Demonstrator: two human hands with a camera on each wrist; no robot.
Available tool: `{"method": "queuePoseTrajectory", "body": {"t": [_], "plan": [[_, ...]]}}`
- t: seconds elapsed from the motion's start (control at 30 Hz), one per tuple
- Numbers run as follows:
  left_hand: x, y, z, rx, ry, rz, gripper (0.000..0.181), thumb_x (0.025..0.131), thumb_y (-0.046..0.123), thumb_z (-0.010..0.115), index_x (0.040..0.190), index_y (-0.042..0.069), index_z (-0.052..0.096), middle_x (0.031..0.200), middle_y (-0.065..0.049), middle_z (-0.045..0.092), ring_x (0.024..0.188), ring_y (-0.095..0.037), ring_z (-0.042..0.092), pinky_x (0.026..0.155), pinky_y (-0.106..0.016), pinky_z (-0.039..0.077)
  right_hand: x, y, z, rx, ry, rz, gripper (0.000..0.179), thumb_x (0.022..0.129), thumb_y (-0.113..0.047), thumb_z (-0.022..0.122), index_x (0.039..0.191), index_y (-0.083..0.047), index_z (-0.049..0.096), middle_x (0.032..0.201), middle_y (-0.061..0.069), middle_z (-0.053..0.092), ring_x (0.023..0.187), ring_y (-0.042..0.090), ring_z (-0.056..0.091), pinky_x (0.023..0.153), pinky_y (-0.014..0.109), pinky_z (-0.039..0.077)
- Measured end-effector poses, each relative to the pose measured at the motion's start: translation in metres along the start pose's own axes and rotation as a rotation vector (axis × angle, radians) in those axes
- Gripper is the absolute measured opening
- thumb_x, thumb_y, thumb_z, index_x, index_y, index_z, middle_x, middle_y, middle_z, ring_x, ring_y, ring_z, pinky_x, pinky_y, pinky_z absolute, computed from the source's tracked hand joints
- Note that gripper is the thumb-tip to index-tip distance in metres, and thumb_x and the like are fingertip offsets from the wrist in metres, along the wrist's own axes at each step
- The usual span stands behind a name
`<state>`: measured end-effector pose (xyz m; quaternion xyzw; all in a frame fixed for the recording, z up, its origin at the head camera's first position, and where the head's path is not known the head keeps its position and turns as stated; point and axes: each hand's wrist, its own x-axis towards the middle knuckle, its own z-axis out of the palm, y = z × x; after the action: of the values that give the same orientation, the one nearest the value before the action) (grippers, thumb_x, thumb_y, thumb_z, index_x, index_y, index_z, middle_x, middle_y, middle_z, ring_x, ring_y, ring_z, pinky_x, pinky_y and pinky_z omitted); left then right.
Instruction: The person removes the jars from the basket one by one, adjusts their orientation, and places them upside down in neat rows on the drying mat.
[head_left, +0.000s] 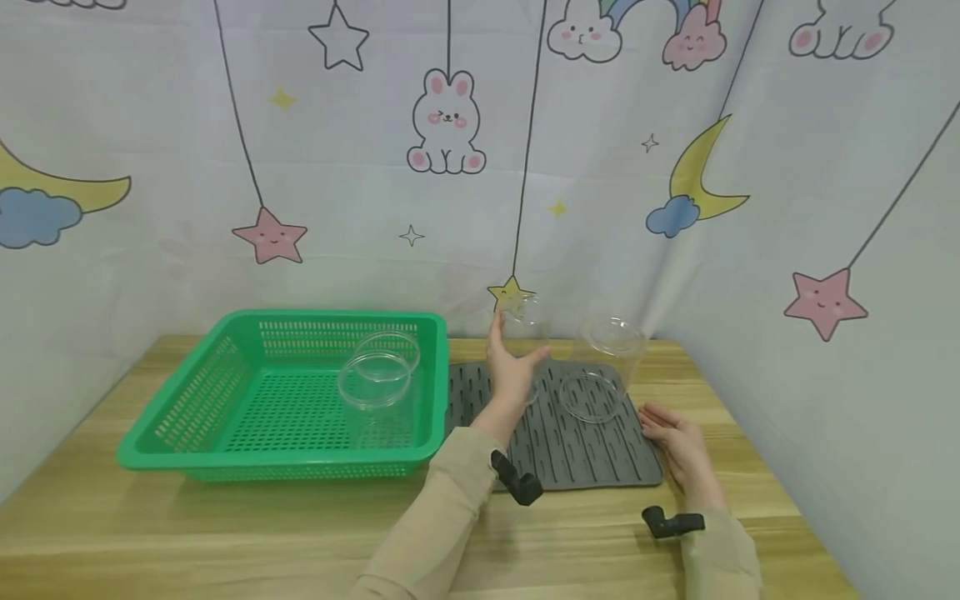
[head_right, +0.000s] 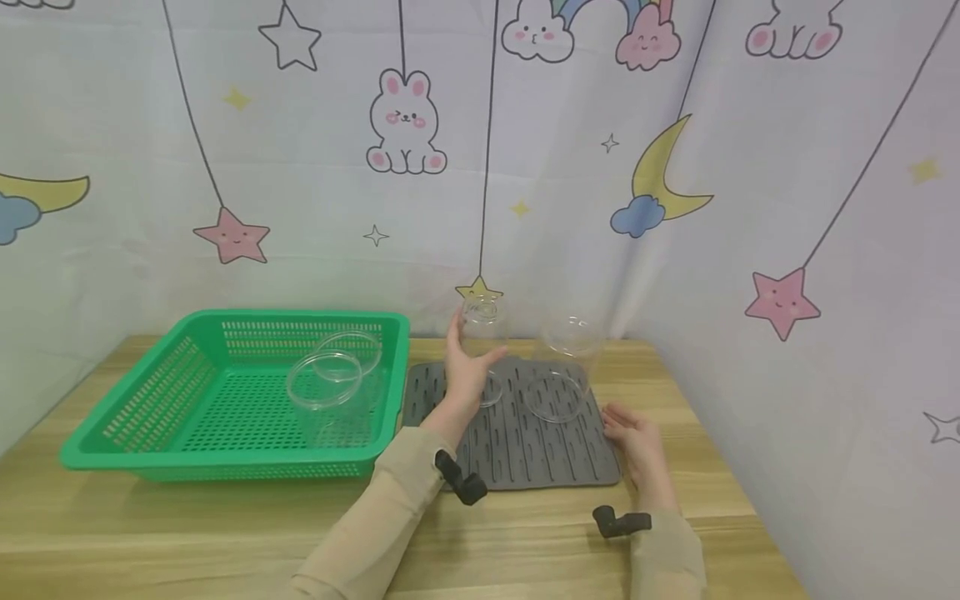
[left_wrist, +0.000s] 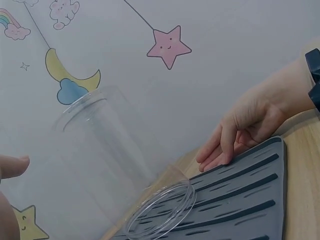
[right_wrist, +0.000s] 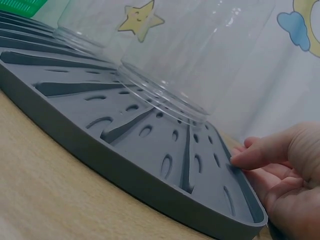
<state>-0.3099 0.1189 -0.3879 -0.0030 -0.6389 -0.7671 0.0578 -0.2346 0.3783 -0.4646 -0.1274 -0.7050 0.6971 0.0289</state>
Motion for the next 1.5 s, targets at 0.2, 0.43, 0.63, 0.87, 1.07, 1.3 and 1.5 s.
{"method": "queuePoseTrajectory", "body": {"t": [0.2,0.43,0.63,0.87,1.07,1.3,1.5], "plan": [[-0.002,0.003,0.000,0.025,0.009,0.014,0.096,0.079,0.005,0.080,0.155,0.030,0.026,0.160,0.001,0.028,0.149,-0.029,0.022,0.118,-0.054,0.025,0.001,0.000,0.005,-0.010,0.001,0.005,0.061,0.092,0.015,0.049,0.147,0.014,0.024,0.150,0.031,0.023,0.089,-0.015,0.059,0.084,0.010,0.051],[-0.001,0.004,-0.001,0.043,0.026,0.024,0.097,0.078,0.004,0.080,0.155,0.028,0.027,0.160,0.001,0.030,0.149,-0.028,0.023,0.119,-0.051,0.026,0.001,-0.002,0.008,-0.011,0.008,-0.003,0.061,0.090,0.016,0.049,0.147,0.015,0.024,0.150,0.033,0.022,0.088,-0.015,0.059,0.083,0.009,0.051],[0.001,0.004,0.000,0.084,0.046,0.020,0.098,0.075,0.006,0.083,0.154,0.025,0.029,0.159,-0.001,0.033,0.148,-0.028,0.025,0.119,-0.051,0.027,0.000,-0.003,0.007,-0.011,0.004,0.002,0.061,0.091,0.015,0.049,0.147,0.015,0.025,0.150,0.031,0.023,0.089,-0.014,0.059,0.084,0.010,0.051],[0.000,0.005,-0.002,0.113,0.050,0.003,0.102,0.073,0.010,0.086,0.155,0.024,0.028,0.160,0.000,0.031,0.148,-0.028,0.025,0.119,-0.049,0.027,0.000,-0.003,0.007,-0.006,0.007,0.003,0.062,0.090,0.015,0.050,0.147,0.015,0.025,0.150,0.032,0.023,0.089,-0.014,0.060,0.083,0.010,0.051],[-0.004,0.010,-0.003,0.136,0.036,0.026,0.111,0.072,0.019,0.088,0.157,0.026,0.018,0.163,-0.005,0.022,0.149,-0.031,0.021,0.119,-0.052,0.025,0.000,-0.002,0.005,0.000,0.018,-0.001,0.063,0.089,0.016,0.051,0.146,0.015,0.025,0.148,0.028,0.030,0.087,-0.014,0.061,0.081,0.009,0.052],[-0.013,0.022,-0.005,0.107,0.036,0.073,0.113,0.072,0.027,0.087,0.158,0.029,0.014,0.164,-0.006,0.014,0.151,-0.032,0.012,0.120,-0.057,0.020,0.001,0.000,0.002,-0.009,0.009,-0.002,0.060,0.091,0.014,0.049,0.147,0.015,0.025,0.146,0.025,0.033,0.088,-0.014,0.060,0.083,0.010,0.052],[-0.025,0.037,-0.007,0.054,0.014,0.132,0.111,0.074,0.028,0.087,0.157,0.033,0.013,0.164,0.002,0.014,0.152,-0.025,0.013,0.121,-0.052,0.021,0.000,0.000,0.001,-0.013,0.007,-0.002,0.061,0.091,0.014,0.050,0.147,0.014,0.025,0.148,0.027,0.029,0.089,-0.015,0.060,0.084,0.010,0.052]]}}
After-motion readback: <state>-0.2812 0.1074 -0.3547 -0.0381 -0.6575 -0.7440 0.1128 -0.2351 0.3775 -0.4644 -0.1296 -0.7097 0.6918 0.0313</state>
